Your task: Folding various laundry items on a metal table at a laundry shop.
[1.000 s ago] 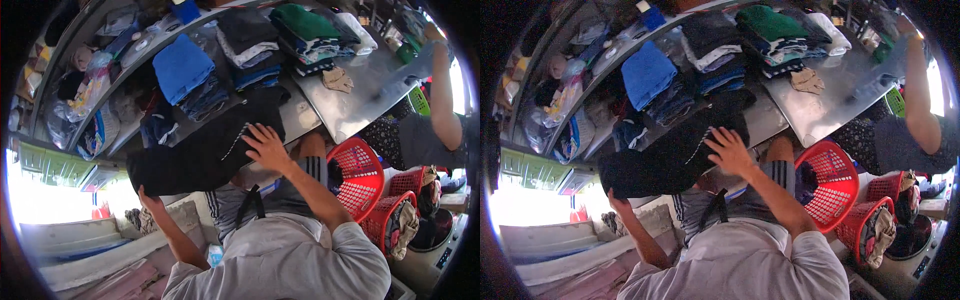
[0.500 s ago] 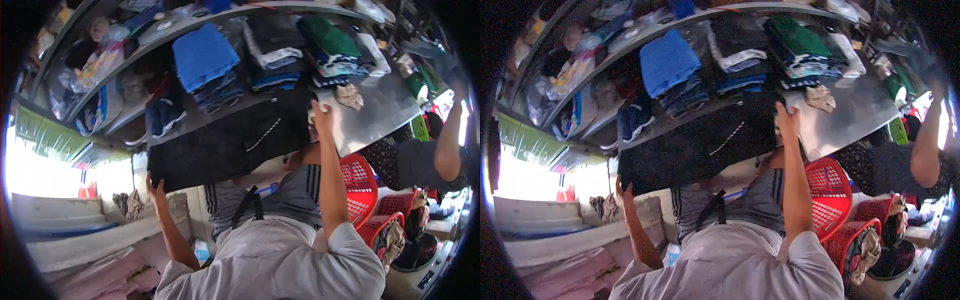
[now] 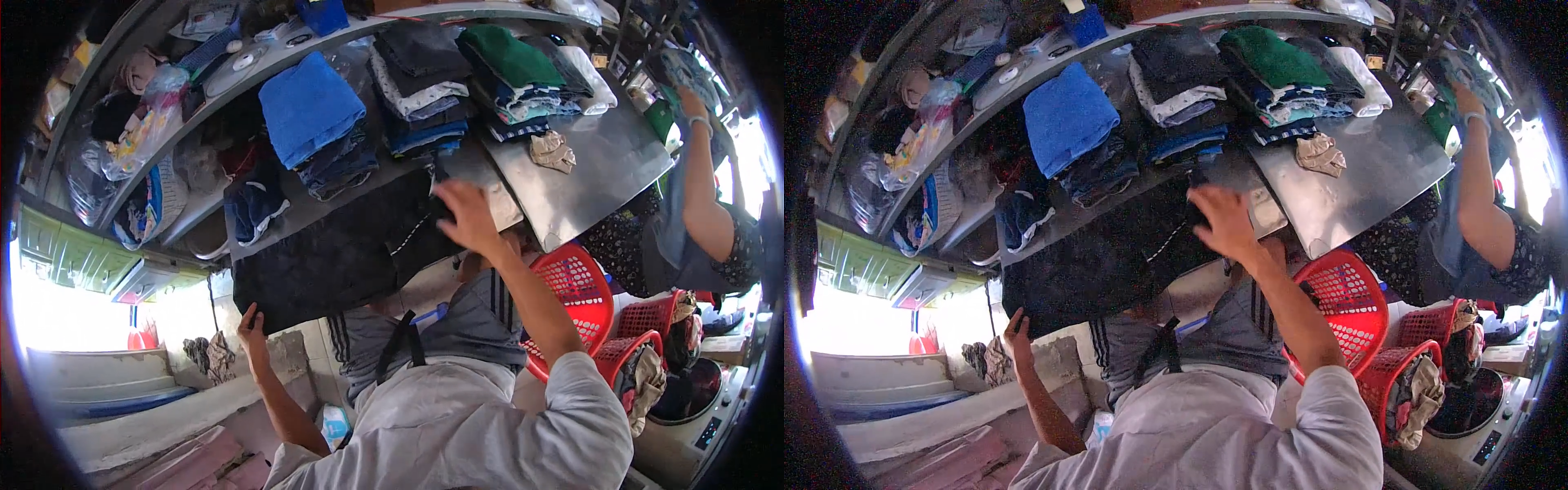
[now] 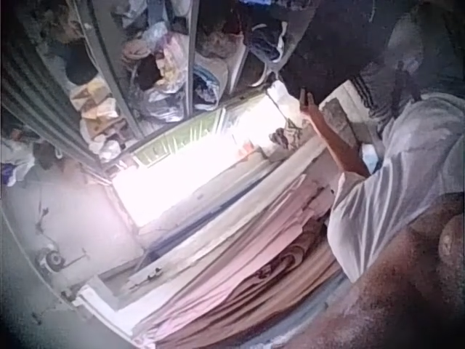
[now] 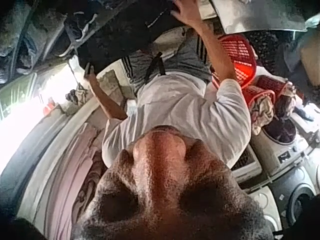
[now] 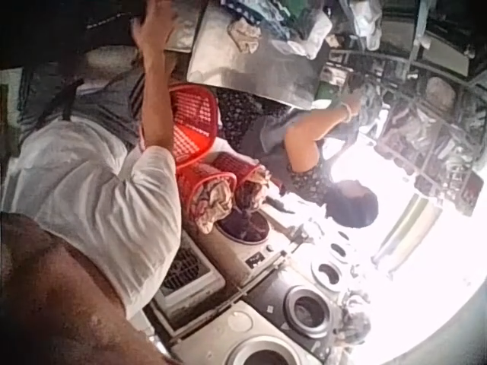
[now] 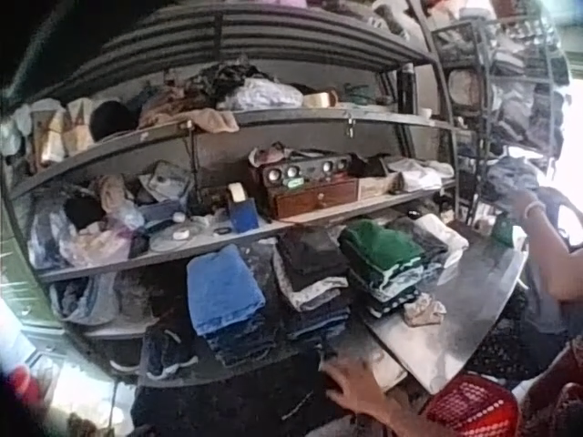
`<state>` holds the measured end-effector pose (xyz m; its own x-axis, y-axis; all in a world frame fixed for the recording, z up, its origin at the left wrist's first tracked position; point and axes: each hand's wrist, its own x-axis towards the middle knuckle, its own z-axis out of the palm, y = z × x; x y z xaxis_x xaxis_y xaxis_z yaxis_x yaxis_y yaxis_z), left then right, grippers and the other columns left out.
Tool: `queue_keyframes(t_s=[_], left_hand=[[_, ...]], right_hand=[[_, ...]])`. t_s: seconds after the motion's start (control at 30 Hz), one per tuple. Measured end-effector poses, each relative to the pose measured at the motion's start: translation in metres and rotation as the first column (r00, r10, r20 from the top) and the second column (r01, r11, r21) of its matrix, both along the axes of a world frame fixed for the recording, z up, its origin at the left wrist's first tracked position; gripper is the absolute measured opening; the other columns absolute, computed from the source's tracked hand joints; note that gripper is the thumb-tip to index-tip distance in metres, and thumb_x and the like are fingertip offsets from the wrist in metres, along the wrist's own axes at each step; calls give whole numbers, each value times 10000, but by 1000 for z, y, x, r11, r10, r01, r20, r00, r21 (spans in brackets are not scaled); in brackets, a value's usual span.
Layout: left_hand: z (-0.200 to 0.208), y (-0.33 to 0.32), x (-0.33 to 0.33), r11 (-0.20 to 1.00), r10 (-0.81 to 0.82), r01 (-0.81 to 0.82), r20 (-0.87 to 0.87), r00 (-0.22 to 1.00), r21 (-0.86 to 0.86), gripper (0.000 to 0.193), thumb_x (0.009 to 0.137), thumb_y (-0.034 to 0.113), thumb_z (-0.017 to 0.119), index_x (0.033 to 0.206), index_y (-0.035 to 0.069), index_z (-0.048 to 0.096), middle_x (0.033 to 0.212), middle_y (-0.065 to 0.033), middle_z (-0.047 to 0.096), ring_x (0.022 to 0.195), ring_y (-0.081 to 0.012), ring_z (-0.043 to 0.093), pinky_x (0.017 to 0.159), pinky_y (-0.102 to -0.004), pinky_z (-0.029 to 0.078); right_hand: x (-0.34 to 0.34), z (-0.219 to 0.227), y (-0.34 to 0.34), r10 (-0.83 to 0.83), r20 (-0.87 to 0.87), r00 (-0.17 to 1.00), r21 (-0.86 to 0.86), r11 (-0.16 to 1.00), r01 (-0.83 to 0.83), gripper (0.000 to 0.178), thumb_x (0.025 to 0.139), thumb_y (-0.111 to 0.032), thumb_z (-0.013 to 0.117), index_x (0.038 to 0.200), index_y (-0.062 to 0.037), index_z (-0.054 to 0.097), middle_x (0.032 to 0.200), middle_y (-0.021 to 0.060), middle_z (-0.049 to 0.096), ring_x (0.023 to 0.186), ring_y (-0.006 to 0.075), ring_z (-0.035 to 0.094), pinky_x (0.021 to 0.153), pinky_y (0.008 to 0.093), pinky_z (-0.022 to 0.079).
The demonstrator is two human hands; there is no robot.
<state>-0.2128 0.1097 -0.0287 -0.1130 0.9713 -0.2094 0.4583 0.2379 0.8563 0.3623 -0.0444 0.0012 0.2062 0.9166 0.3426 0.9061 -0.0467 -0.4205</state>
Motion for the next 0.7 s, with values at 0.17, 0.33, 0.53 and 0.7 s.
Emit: queue_keyframes(t_s=[0.17, 0.33, 0.53, 0.7], left_hand=[[-10, 15, -8, 988, -127, 119, 79, 989, 103, 389, 992, 100, 718, 1379, 66, 696, 1283, -108, 721, 1028, -160, 671, 832, -309, 542], [45, 31, 43, 980, -115, 146, -218, 969, 134, 576, 930, 34, 739, 1474, -36, 563, 1392, -201, 664, 1250, -268, 632, 1078, -361, 470], [116, -28, 222, 653, -221, 599, -640, 736, 463, 587, 1008, 211, 627, 1549, 45, 473, 1523, -325, 480, 1380, -486, 509, 1108, -530, 476], [89, -84, 342, 371, -712, 910, -573, 406, 184, 598, 947, 197, 665, 1507, 83, 488, 1548, -280, 464, 1194, -437, 655, 900, -478, 596]], right_hand=[[-25, -4, -26, 56, -18, 998, -179, 982, -58, 943, 895, -463, 755, 1658, -145, 301, 1710, 109, 298, 1581, 329, 255, 1277, 573, 174], [-58, -15, -26, 20, -12, 1000, -139, 990, -22, 1065, 827, -621, 762, 1635, -83, 325, 1671, 169, 357, 1551, 368, 313, 1261, 551, 196], [-72, -27, -21, -74, 6, 997, -68, 995, 74, 985, 910, -728, 620, 1624, -100, 364, 1683, 148, 336, 1558, 366, 297, 1255, 590, 195], [-63, -27, -12, -114, -560, 821, 28, 987, 157, 794, 1010, -597, 578, 1590, -77, 427, 1549, 169, 526, 1490, 367, 413, 1229, 550, 246]])
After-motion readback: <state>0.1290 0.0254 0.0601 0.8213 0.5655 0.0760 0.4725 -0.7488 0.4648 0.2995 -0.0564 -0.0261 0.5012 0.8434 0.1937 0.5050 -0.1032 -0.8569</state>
